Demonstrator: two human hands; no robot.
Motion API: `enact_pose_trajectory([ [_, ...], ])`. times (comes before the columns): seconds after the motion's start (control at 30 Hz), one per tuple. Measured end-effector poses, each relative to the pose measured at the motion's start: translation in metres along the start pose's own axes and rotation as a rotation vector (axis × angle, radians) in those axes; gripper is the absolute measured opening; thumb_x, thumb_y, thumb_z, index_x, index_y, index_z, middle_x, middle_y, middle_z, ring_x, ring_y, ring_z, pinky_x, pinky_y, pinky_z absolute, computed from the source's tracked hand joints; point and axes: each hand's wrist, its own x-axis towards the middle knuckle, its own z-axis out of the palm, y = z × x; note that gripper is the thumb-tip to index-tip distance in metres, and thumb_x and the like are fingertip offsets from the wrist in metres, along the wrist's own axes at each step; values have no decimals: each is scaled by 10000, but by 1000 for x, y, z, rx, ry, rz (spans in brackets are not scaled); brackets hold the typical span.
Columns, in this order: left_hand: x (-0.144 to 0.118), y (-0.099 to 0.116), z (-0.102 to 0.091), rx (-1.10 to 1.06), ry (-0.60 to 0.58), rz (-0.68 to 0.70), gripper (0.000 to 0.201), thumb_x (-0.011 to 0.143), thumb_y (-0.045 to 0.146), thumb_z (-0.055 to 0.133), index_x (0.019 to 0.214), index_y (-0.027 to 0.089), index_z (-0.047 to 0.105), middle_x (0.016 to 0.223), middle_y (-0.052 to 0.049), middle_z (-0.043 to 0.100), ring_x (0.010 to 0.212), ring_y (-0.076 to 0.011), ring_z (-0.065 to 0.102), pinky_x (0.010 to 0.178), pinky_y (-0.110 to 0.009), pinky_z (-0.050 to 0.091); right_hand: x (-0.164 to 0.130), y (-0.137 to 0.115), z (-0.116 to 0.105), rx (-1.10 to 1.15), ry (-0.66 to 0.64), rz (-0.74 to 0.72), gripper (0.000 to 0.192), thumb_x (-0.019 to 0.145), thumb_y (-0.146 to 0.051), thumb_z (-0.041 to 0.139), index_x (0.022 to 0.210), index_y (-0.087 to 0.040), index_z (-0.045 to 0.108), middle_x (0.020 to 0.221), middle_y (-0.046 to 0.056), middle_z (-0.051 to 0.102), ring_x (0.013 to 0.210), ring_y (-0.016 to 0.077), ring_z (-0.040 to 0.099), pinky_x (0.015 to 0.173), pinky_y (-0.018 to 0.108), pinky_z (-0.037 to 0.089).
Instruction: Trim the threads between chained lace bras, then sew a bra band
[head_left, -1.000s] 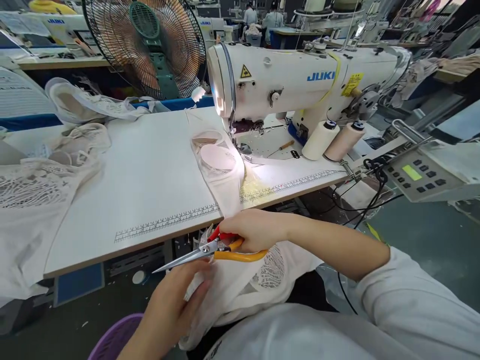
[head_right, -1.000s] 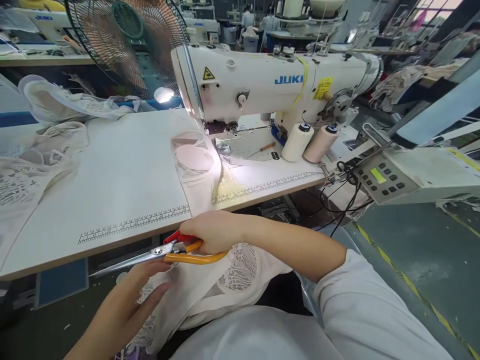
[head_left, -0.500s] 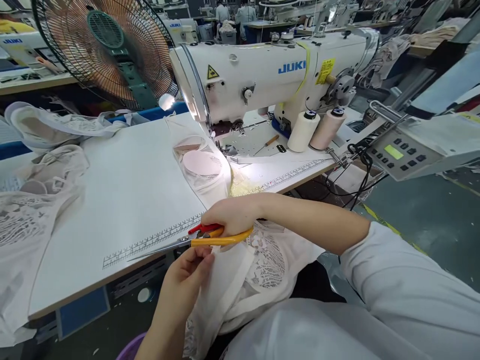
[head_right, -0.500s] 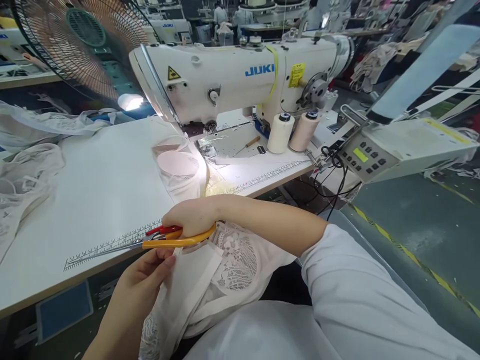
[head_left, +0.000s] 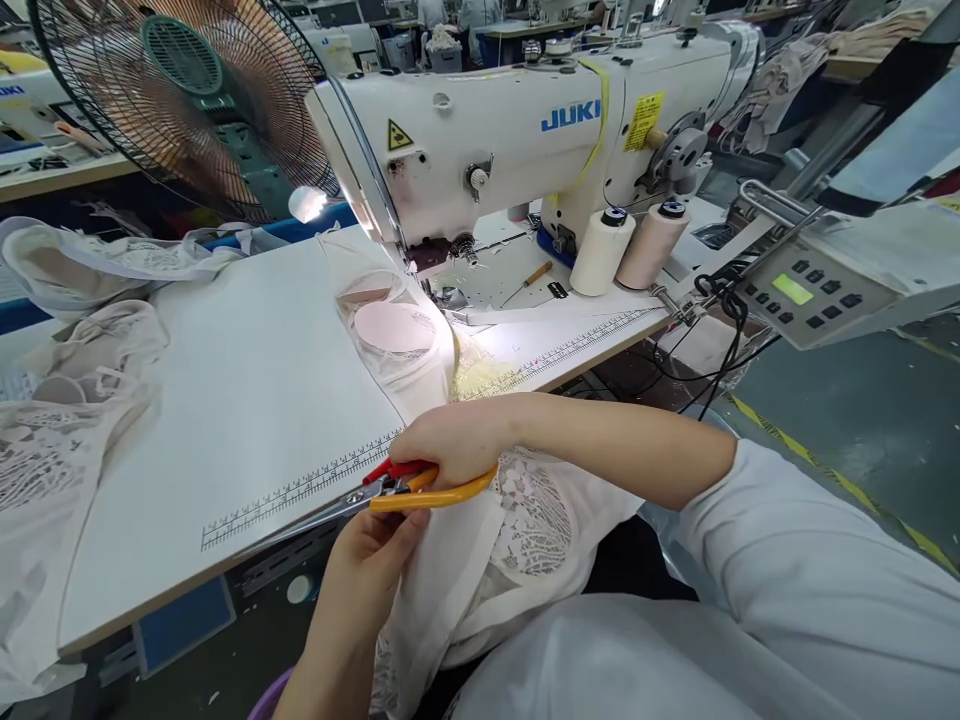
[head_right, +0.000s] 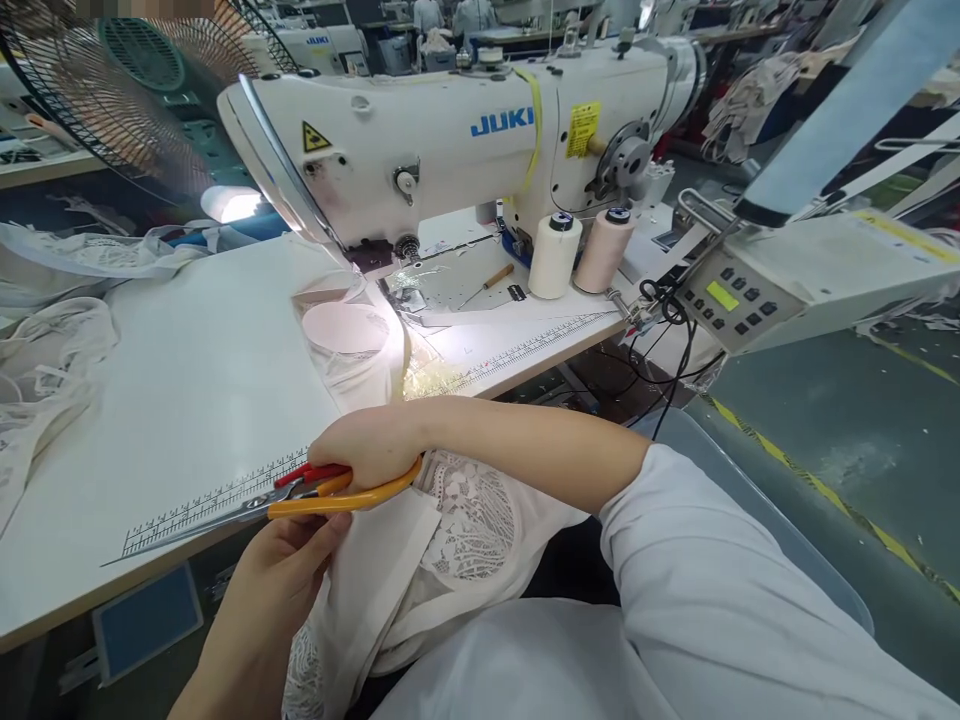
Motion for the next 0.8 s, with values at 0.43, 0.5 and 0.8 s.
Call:
enact_pose_trajectory([
  [0.43, -10, 2, 5, -48, 66, -15, 281, 584, 397, 747, 618, 178, 575, 562, 49, 528, 511, -87, 447, 497, -182, 362, -10, 4, 14, 311, 244, 93, 246, 731, -264, 580, 703, -195, 345, 708, -16, 503, 616, 115, 460, 540, 236, 366],
  [0.5, -12, 2, 2, -51, 81, -20, 287, 604, 404, 725, 609, 175, 553, 548, 50, 512, 477, -79, 408, 462, -176, 324, -24, 2, 24, 492, 320, 150, 292, 741, -370, 584, 760, -197, 350, 748, -15, 517, 634, 111, 483, 555, 233, 394],
  [0.8, -20, 5, -10, -64, 162, -27, 263, 621, 406, 691, 616, 173, 570, 530, 35, 517, 471, -89, 398, 449, -184, 300, -69, -11, 72, 369, -48, 317, 435, 763, -608, 432, 689, -181, 456, 587, -4, 461, 499, 118, 416, 444, 229, 333],
])
